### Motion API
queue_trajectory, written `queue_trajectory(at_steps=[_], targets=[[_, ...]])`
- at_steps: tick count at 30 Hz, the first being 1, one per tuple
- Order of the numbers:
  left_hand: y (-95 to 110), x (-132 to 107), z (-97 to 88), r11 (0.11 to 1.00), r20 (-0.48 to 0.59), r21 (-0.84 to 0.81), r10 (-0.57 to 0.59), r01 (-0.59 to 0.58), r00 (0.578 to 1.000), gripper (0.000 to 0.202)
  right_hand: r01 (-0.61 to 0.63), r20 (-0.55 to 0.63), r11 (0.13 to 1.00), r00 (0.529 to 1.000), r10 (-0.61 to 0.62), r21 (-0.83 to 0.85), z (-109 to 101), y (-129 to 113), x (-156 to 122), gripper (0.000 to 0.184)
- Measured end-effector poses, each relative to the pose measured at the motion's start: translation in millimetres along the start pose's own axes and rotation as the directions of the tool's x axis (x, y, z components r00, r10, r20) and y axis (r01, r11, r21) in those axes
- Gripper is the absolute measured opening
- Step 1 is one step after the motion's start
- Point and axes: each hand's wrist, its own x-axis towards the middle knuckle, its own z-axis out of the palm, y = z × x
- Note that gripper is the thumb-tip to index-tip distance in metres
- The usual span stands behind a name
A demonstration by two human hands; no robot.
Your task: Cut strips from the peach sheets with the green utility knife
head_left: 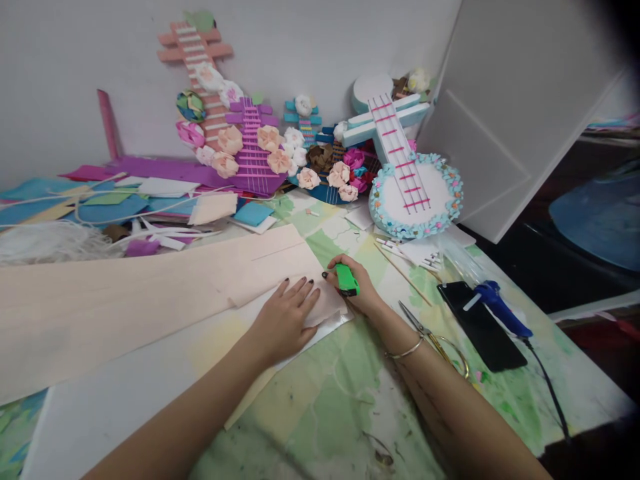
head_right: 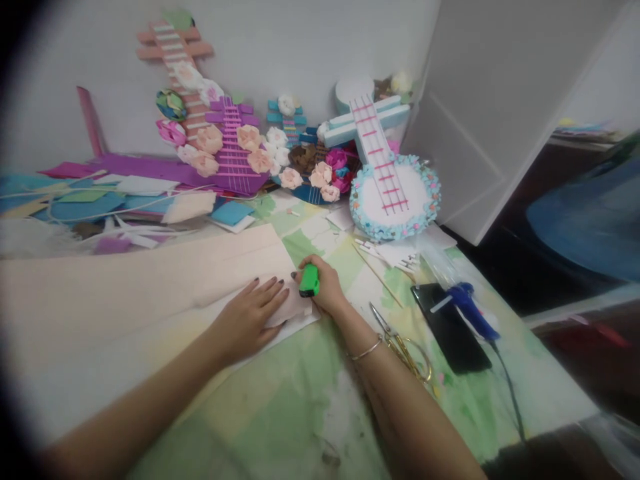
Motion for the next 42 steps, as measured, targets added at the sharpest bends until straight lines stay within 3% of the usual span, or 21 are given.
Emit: queue_trajectory(at_steps=[5, 9, 17, 23, 32, 35, 38, 42], targets=[[2.3, -1.1, -0.5, 0.999, 0.004, 0.026, 0.02, -0.02, 1.0, 0.063, -0.021, 0.165, 0.999, 0.986, 0.026, -0.036, -21.8, -12.0, -17.3, 0.022], [2.2, -2.5, -0.9, 0.993, -0.061, 0.044, 0.114, -0.111, 0.992, 0.053, -0.035, 0.158, 0.999, 0.987, 0.038, -0.021, -31.9, -14.7, -34.6, 0.019], [10.3, -4.0, -5.2, 0.937, -0.259, 0.04, 0.346, -0.348, 0.902, 0.031, -0.148, 0.187, 0.973, 0.976, 0.114, 0.177, -33.6, -6.6, -50.8, 0.03], [8.9, -3.6, -2.7, 0.928, -0.284, 0.047, 0.366, -0.368, 0.886, 0.028, -0.183, 0.187, 0.961, 0.972, 0.144, 0.21, -35.1, -11.0, -50.6, 0.029], [7.7, -4.0, -2.8, 0.929, -0.324, 0.058, 0.364, -0.365, 0.873, 0.027, -0.148, 0.145, 0.985, 0.98, 0.135, 0.084, -36.4, -7.8, -53.0, 0.03], [7.0, -4.7, -3.7, 0.942, -0.401, -0.012, 0.302, -0.334, 0.865, 0.023, -0.079, 0.116, 0.996, 0.99, 0.082, -0.032, -35.2, -8.4, -53.9, 0.028], [1.8, -4.7, -3.6, 0.972, -0.481, -0.13, 0.109, -0.194, 0.87, 0.021, 0.01, 0.117, 0.988, 0.993, 0.008, -0.151, -35.4, -12.0, -53.9, 0.021], [-15.9, -1.2, -11.6, 0.985, -0.534, -0.173, -0.1, 0.007, 0.839, 0.028, 0.119, 0.149, 0.944, 0.986, -0.075, -0.308, -36.2, -15.9, -55.0, 0.023]])
